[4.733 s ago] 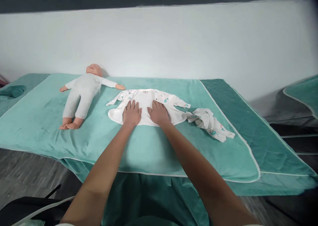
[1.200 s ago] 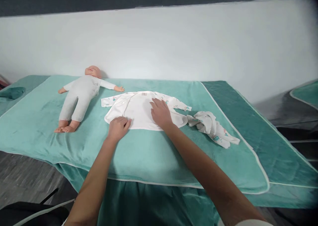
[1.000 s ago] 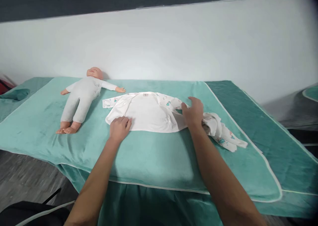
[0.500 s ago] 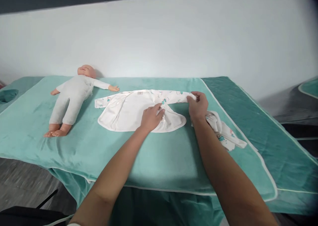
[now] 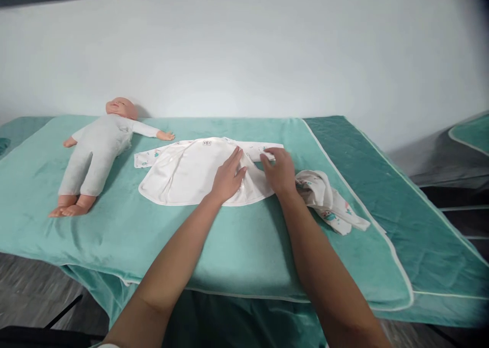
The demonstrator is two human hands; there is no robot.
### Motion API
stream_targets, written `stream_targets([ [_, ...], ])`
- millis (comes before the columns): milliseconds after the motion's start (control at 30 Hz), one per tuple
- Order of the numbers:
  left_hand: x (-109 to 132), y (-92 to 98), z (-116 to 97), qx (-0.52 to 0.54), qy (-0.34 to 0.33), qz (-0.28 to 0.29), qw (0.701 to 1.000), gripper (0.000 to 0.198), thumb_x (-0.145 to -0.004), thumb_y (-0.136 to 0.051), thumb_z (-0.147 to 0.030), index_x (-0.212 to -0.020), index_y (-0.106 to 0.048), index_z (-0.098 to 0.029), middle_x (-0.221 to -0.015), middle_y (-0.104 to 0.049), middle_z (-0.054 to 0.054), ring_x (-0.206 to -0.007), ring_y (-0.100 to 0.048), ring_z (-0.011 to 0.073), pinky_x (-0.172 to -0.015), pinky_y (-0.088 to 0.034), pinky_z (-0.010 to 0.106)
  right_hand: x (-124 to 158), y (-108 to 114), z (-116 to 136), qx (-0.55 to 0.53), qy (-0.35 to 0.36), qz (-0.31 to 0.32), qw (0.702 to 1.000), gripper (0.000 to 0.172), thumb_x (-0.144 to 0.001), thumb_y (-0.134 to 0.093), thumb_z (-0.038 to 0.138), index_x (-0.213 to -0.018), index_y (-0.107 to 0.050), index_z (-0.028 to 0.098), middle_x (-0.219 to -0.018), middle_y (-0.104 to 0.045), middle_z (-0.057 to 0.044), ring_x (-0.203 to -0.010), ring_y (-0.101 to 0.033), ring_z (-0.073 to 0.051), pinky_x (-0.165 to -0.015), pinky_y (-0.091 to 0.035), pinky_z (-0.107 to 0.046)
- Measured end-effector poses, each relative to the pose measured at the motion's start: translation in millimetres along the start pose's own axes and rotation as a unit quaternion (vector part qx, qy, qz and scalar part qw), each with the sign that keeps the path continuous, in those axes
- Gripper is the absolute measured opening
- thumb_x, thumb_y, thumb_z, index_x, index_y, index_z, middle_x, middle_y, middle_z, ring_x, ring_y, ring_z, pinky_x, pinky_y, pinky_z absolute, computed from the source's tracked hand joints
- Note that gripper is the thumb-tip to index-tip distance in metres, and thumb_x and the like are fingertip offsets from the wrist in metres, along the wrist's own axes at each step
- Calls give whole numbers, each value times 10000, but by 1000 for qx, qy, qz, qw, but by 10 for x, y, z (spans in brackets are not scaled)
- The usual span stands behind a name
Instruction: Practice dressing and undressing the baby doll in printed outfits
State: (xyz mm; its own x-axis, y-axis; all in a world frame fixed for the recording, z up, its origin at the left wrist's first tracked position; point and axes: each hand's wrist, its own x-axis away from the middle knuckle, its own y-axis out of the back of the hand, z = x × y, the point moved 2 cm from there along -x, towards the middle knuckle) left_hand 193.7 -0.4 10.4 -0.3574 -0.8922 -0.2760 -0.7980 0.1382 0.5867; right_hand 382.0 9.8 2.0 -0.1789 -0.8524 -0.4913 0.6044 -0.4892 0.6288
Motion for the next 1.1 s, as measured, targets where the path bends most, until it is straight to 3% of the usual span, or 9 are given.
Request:
stream_targets([
  [100,-72,-33,35,-19,-17,14,1000,635,-1012,-401,-321,-1631,-278,-251,-1724,-248,44,-1590,-278,206,-1300,-277,431,161,15,154,29,-22,86,996,293,-932,-577,471,-1020,-669,207,-1043,-709,-117,-972,-633,-290,-883,-502,-427],
  [233,-143,-59,52,-66,0,15,998,641,-1001,-388,-260,-1629,-275,-205,-1702,-314,67,-1582,-298,235,-1288,-302,458,201,15,206,97,-10,76,992,274,-904,-610,405,-1040,-692,181,-1139,-694,-169,-1097,-598,-341,-929,-476,-455],
  [367,-118,-50,13,-88,5,10,996,569,-1028,-405,-338,-1577,-378,-189,-1647,-425,79,-1586,-281,268,-1260,-340,468,132,32,154,3,-103,109,989,277,-878,-588,363,-1063,-698,189,-1017,-741,-110,-929,-650,-276,-837,-495,-398],
  [467,-42,-21,-53,-107,-27,2,994,401,-1045,-416,-388,-1340,-618,-206,-1461,-635,65,-1553,-345,251,-1241,-349,437,104,78,88,-93,-187,116,971,358,-849,-603,405,-1114,-693,182,-927,-749,-79,-806,-658,-239,-748,-507,-362],
  [567,44,-1,-121,-135,-62,25,989,337,-1061,-401,-372,-1074,-700,-219,-1223,-754,36,-1455,-480,222,-1198,-362,422,101,122,28,-67,-219,103,968,355,-822,-630,375,-1106,-696,174,-840,-736,-72,-741,-656,-243,-764,-526,-400],
  [733,134,-11,-216,-187,-88,69,976,324,-1056,-418,-356,-1026,-707,-213,-1143,-755,20,-1181,-649,185,-1154,-376,420,139,142,201,-53,-2,-13,998,237,-862,-548,262,-1028,-699,187,-1059,-731,-130,-955,-685,-262,-917,-537,-438],
  [867,228,-81,-319,-244,-138,100,955,316,-1015,-462,-279,-922,-747,-180,-985,-760,44,-1077,-663,201,-1207,-322,449,221,62,394,-177,44,81,980,248,-957,-508,339,-1052,-706,225,-1029,-764,-70,-985,-708,-225,-929,-556,-408],
  [1000,335,-119,-367,-231,-138,103,958,308,-984,-498,-271,-828,-750,-186,-938,-762,57,-1002,-664,206,-989,-471,391,231,-44,425,-203,25,203,958,303,-992,-482,390,-1121,-715,246,-1167,-767,-53,-1105,-706,-233,-1017,-539,-438],
  [1100,396,-119,-374,-191,-129,108,967,350,-1006,-475,-292,-789,-731,-194,-876,-761,32,-907,-672,182,-900,-478,376,138,-185,364,-147,70,227,960,367,-999,-450,368,-1254,-683,245,-1348,-701,-79,-1276,-638,-250,-1126,-486,-473],
])
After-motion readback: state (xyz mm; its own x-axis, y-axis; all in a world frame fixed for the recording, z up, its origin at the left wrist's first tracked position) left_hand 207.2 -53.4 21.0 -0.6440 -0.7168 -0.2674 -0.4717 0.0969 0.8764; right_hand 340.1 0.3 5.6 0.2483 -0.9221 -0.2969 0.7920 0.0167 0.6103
